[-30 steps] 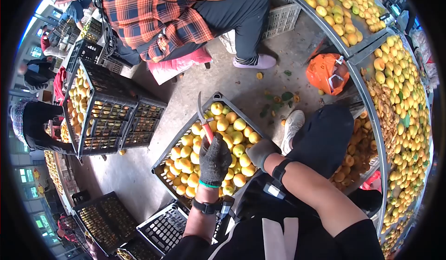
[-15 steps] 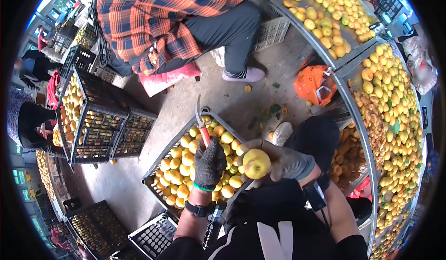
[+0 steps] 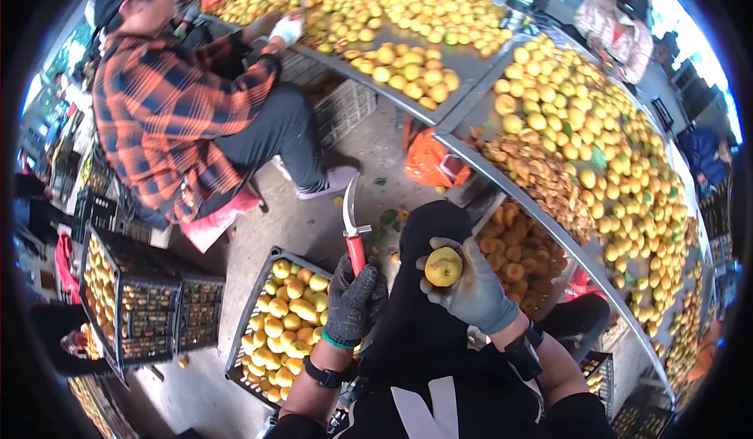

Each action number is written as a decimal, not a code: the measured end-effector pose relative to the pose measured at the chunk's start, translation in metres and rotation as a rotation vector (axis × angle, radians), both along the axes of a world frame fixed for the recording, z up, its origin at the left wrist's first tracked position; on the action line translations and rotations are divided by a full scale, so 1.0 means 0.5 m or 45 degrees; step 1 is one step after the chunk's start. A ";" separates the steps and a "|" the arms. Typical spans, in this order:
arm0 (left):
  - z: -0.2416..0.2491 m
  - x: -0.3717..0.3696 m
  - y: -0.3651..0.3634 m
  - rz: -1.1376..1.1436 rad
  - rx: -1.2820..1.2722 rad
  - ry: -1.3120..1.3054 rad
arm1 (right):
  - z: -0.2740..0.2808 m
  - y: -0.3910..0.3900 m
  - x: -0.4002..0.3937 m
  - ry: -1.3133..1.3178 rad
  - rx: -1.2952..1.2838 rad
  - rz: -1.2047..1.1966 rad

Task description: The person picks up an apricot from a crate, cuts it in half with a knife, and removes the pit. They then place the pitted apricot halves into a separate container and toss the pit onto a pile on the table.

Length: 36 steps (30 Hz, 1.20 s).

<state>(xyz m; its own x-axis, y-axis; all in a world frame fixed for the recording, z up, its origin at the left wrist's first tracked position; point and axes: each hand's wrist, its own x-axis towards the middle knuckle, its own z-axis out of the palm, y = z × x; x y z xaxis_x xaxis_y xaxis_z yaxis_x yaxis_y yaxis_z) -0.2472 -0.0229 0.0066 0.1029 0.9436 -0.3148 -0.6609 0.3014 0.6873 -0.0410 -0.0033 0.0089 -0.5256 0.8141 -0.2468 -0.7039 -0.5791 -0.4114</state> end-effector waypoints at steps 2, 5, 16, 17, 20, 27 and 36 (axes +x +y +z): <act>0.008 0.028 0.008 -0.040 0.032 0.058 | -0.001 -0.013 0.035 0.052 -0.085 -0.115; 0.016 0.055 0.015 -0.151 0.028 0.027 | 0.010 -0.027 0.073 0.018 0.069 -0.154; 0.068 0.132 0.006 -0.119 0.822 1.317 | 0.004 -0.057 0.097 0.191 0.097 -0.073; 0.065 0.142 0.007 -0.190 0.912 1.626 | 0.005 -0.066 0.098 0.073 0.063 -0.191; 0.063 0.175 -0.009 -0.348 1.030 1.947 | 0.019 -0.078 0.114 -0.067 0.117 -0.379; 0.048 0.261 -0.023 -0.793 0.934 1.503 | 0.007 -0.151 0.195 -0.166 0.312 -0.586; 0.037 0.287 -0.046 -1.392 0.384 0.617 | -0.007 -0.188 0.232 0.037 0.240 -0.719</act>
